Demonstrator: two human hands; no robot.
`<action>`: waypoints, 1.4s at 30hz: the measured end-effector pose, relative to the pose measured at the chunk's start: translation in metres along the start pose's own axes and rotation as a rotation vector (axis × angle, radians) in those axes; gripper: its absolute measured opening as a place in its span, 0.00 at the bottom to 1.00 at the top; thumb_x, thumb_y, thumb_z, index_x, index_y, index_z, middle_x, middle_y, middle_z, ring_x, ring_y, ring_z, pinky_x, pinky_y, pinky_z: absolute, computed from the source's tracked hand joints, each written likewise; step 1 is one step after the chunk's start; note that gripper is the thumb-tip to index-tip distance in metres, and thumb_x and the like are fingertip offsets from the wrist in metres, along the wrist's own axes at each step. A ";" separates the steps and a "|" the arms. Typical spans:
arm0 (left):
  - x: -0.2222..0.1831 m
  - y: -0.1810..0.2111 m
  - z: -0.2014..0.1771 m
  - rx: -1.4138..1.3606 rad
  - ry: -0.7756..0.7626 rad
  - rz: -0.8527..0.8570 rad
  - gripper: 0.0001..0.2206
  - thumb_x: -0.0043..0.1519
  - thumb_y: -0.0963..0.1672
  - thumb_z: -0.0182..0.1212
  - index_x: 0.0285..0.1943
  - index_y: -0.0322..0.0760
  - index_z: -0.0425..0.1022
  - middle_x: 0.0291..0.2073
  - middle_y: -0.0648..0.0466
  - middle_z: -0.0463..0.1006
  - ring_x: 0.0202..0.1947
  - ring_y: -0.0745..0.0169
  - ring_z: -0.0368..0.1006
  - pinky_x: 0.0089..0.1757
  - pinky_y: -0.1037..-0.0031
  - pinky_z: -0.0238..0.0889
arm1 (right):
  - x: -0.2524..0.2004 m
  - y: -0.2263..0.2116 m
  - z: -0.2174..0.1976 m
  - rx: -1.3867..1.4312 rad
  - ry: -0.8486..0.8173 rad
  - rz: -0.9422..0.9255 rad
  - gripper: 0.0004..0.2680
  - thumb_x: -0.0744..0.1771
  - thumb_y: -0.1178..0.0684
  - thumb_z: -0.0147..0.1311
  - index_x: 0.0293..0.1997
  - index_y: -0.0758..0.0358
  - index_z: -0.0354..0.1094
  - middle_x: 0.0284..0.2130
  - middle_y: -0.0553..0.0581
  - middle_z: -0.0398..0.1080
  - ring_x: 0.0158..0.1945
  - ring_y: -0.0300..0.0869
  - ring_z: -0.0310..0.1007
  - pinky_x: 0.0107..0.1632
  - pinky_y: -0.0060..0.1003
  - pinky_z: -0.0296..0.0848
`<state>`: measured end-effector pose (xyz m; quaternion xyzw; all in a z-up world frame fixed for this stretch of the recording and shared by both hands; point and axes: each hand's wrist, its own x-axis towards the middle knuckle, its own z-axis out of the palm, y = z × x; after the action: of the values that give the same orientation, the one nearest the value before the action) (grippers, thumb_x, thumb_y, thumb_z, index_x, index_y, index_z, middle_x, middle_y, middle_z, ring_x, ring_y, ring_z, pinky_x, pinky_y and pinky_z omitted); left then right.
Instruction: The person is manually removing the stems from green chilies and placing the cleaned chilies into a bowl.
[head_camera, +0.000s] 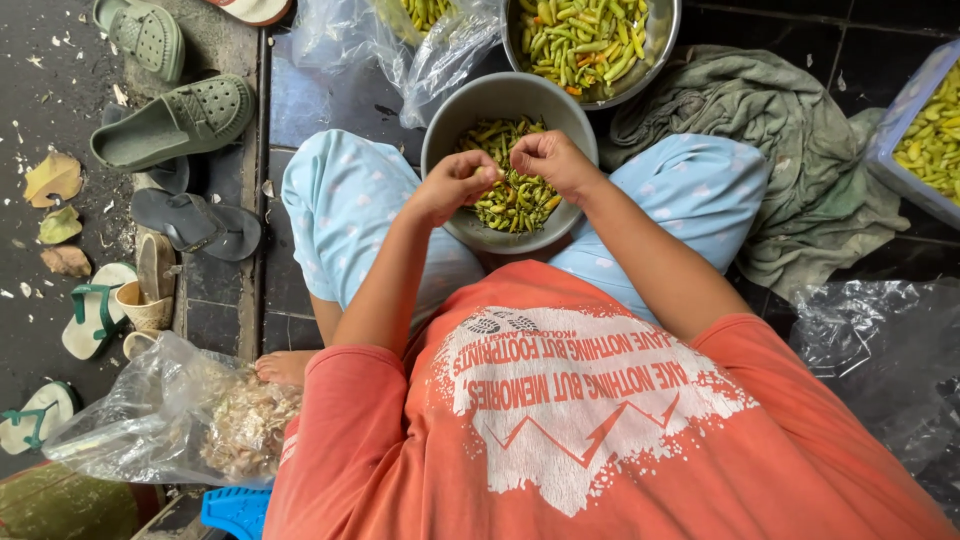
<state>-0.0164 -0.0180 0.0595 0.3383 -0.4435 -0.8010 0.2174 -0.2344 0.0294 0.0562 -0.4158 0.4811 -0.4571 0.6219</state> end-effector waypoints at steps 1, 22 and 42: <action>-0.016 0.019 -0.005 0.000 0.005 0.001 0.03 0.65 0.39 0.64 0.43 0.31 0.76 0.21 0.55 0.69 0.19 0.74 0.61 0.23 0.86 0.52 | -0.003 0.002 -0.002 0.001 -0.006 0.000 0.08 0.69 0.50 0.65 0.33 0.60 0.74 0.22 0.44 0.70 0.30 0.24 0.63 0.36 0.19 0.62; -0.286 -0.089 -0.178 0.218 1.346 -0.865 0.19 0.70 0.49 0.56 0.62 0.31 0.73 0.54 0.31 0.72 0.49 0.33 0.76 0.44 0.34 0.68 | -0.030 0.012 -0.023 -0.358 0.391 -0.335 0.07 0.70 0.51 0.63 0.34 0.58 0.76 0.23 0.52 0.75 0.29 0.37 0.73 0.34 0.30 0.73; -0.324 -0.159 -0.182 0.321 1.361 -0.516 0.11 0.69 0.48 0.56 0.48 0.39 0.78 0.36 0.38 0.78 0.30 0.38 0.74 0.24 0.53 0.69 | -0.038 -0.003 -0.010 -1.085 0.097 -0.254 0.05 0.65 0.47 0.66 0.39 0.47 0.75 0.31 0.46 0.74 0.43 0.46 0.73 0.52 0.45 0.66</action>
<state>0.3286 0.1710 -0.0327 0.8804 -0.2292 -0.3654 0.1971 -0.2488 0.0647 0.0656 -0.7093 0.6217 -0.2340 0.2360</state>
